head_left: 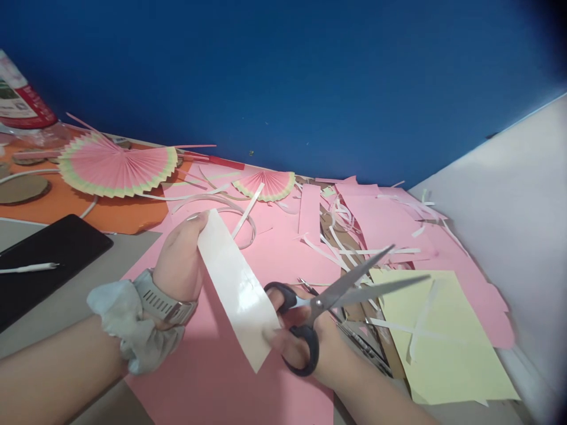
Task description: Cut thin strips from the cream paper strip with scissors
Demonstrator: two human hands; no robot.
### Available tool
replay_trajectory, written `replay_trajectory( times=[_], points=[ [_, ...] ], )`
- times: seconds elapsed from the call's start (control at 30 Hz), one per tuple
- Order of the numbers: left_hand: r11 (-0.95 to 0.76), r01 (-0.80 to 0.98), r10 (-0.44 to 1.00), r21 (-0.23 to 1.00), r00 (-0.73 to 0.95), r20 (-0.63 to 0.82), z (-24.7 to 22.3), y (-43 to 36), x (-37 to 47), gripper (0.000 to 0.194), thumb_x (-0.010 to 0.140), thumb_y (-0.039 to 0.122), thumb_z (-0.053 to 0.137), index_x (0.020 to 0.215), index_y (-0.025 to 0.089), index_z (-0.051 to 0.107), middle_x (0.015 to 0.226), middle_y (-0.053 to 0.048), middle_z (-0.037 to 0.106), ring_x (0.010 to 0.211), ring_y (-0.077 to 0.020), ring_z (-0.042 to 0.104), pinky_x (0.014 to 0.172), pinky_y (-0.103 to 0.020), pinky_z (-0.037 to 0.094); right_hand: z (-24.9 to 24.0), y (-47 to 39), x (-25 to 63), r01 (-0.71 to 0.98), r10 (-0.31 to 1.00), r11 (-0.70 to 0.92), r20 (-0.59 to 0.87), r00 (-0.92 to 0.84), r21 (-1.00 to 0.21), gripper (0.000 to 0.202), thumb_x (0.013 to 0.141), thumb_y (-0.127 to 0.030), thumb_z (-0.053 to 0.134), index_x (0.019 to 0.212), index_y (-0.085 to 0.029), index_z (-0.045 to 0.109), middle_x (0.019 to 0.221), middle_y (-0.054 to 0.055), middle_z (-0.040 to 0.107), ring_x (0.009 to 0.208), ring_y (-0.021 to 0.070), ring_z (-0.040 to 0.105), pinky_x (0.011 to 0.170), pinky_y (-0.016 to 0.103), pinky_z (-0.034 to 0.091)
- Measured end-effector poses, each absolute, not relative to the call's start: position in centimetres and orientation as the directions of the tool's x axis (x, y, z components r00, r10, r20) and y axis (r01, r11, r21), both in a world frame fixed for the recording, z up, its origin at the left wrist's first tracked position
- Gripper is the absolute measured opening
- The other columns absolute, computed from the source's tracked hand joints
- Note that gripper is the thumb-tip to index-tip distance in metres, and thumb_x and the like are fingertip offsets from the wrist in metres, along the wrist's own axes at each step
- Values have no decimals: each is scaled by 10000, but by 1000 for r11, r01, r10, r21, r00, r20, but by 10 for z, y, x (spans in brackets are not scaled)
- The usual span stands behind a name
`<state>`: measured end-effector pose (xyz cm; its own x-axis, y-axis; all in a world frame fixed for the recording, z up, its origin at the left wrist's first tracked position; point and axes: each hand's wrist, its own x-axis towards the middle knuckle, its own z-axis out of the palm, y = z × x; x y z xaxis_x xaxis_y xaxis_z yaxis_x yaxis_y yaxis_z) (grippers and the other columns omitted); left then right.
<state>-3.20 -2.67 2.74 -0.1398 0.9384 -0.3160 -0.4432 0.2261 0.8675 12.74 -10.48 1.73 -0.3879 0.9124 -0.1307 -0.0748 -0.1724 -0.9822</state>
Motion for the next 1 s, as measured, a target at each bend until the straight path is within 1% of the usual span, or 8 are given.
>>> replay_trajectory(
  times=[0.2, 0.37, 0.43, 0.5, 0.63, 0.73, 0.87, 1.0],
  points=[
    [86, -486, 959, 870, -196, -204, 24, -24, -32, 205, 753, 184, 524, 557, 182, 464, 536, 46, 432, 520, -89, 447, 507, -186, 414, 5, -99, 131, -322, 957, -180, -89, -277, -930, 211, 755, -335, 630, 716, -186, 485, 599, -27, 456, 533, 109, 395, 518, 231, 303],
    [93, -529, 960, 843, -178, -217, 27, -26, -33, 206, 807, 212, 476, 610, 189, 533, 575, 35, 496, 586, -102, 500, 587, -203, 445, 6, -95, 130, -335, 972, -178, -112, -209, -925, 274, 729, -353, 669, 651, -185, 467, 567, -36, 438, 535, 114, 393, 531, 230, 308],
    [46, -512, 994, 858, -63, -91, 24, -32, -35, 340, 863, 378, 381, 623, 197, 541, 582, 12, 512, 589, -127, 508, 590, -242, 448, 5, -93, 129, -344, 985, -135, -90, -144, -929, 283, 735, -356, 666, 648, -190, 454, 576, -41, 439, 534, 111, 394, 534, 227, 311],
    [74, -370, 980, 926, 201, 2, 20, -40, -36, 441, 843, 510, 330, 615, 192, 533, 588, -14, 518, 586, -156, 499, 570, -277, 440, 5, -93, 129, -352, 996, -83, -67, -56, -932, 266, 750, -341, 655, 665, -194, 450, 590, -50, 432, 529, 102, 381, 527, 217, 304],
    [-158, 36, 846, 987, 521, 117, 21, -54, -35, 185, 820, 321, 497, 780, 167, 591, 744, -47, 612, 709, -182, 563, 658, -281, 445, 9, -97, 130, -215, 999, -38, -43, 20, -976, 196, 794, -255, 627, 691, -187, 474, 609, -53, 418, 550, 97, 370, 536, 215, 299],
    [-227, 138, 750, 964, 656, 82, 26, -58, -31, 258, 866, 266, 411, 744, 153, 609, 746, -56, 640, 725, -181, 590, 688, -274, 449, 13, -101, 131, -115, 998, -38, -33, -49, -993, 189, 821, -235, 599, 691, -183, 471, 612, -49, 421, 557, 98, 375, 532, 218, 300],
    [-104, 105, 767, 989, 642, 13, 25, -55, -31, 341, 886, 312, 376, 651, 150, 562, 645, -47, 599, 640, -165, 573, 599, -259, 444, 13, -102, 130, -104, 997, -54, -49, -54, -993, 201, 820, -252, 601, 694, -183, 461, 605, -53, 407, 534, 91, 362, 509, 216, 295],
    [44, 22, 906, 999, 421, -49, 21, -55, -32, 321, 887, 337, 393, 644, 165, 513, 596, -6, 538, 569, -131, 520, 582, -254, 437, 15, -102, 128, -105, 980, -116, -97, -171, -988, 199, 809, -316, 616, 733, -174, 498, 628, -38, 449, 544, 96, 410, 522, 220, 331]
  ],
)
